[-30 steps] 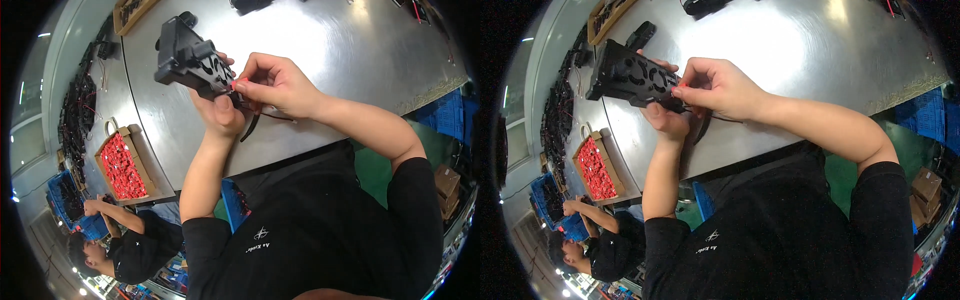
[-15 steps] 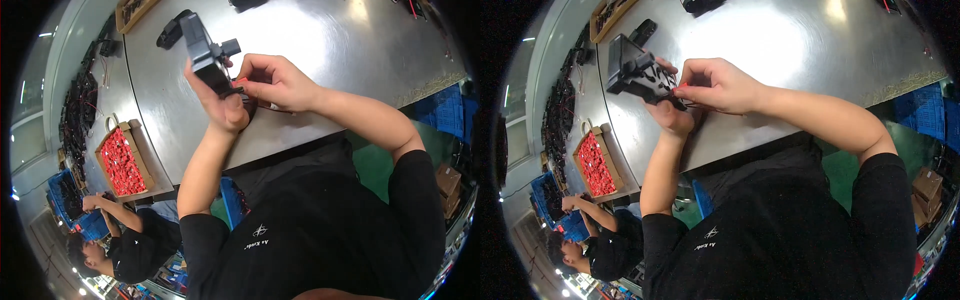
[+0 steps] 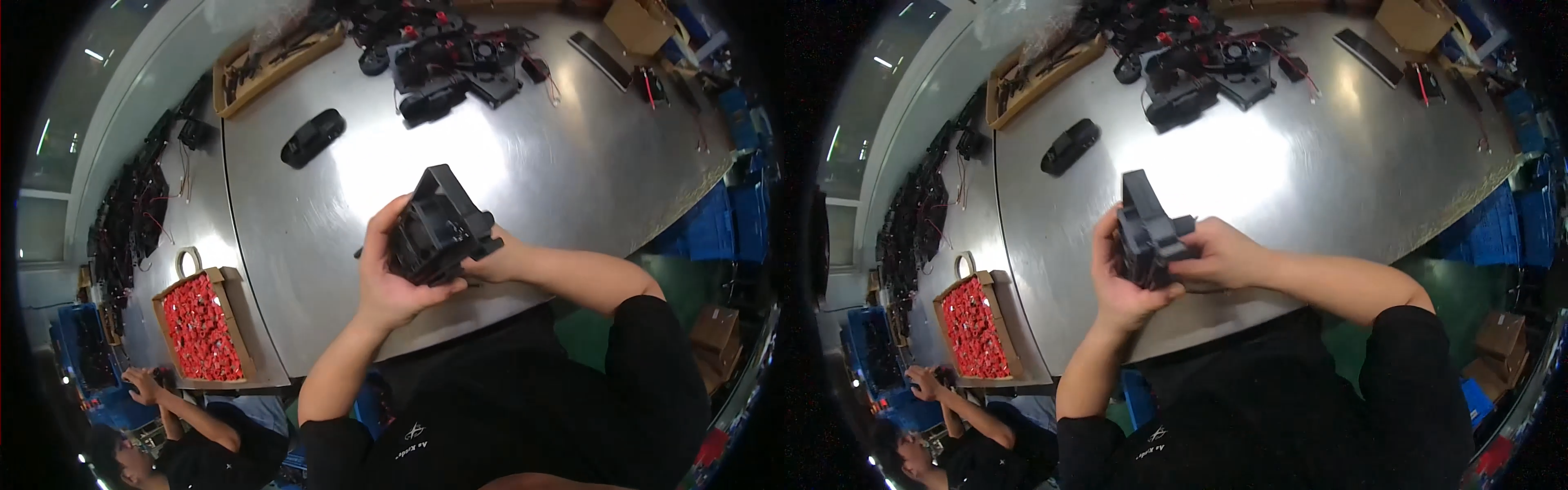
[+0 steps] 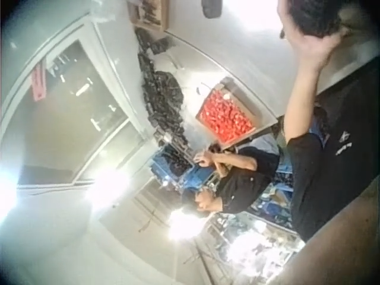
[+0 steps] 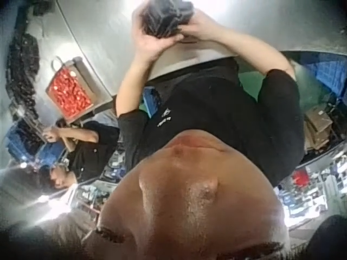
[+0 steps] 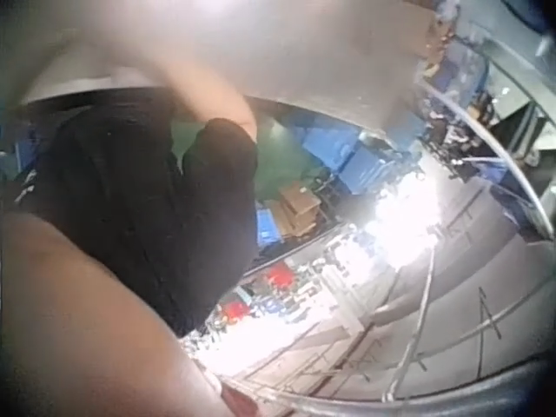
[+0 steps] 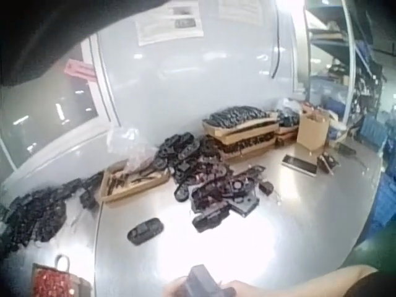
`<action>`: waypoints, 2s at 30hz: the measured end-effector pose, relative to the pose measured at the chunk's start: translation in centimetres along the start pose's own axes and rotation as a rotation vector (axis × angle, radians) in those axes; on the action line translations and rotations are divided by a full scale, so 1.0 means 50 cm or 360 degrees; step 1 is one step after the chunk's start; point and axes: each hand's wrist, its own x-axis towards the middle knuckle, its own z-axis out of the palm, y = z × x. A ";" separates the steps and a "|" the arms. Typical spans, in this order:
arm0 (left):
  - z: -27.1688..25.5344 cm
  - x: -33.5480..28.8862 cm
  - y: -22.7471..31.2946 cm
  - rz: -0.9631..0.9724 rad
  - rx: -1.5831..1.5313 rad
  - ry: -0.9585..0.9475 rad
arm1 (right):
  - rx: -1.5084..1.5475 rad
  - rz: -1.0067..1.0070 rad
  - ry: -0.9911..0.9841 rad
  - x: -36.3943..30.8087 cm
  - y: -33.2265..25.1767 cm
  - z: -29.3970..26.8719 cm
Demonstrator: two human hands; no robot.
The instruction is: Assembling electronic cooling fan units by inserting small components and using pliers to secure parts.
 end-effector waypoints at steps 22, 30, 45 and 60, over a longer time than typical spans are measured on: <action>-0.053 0.188 0.005 -0.0110 0.1623 -0.0384 | -0.1681 -0.0908 -0.0121 0.121 -0.122 -0.190; -0.059 0.168 -0.003 -0.0383 0.1429 -0.0422 | -0.1527 -0.0921 -0.0248 0.134 -0.018 -0.199; -0.129 0.118 0.028 -0.1138 0.0735 -0.0076 | -0.1520 -0.0823 -0.0234 0.134 -0.018 -0.194; -0.110 0.106 0.000 -0.0888 0.0354 0.0082 | -0.1607 -0.0741 -0.0230 0.125 -0.019 -0.196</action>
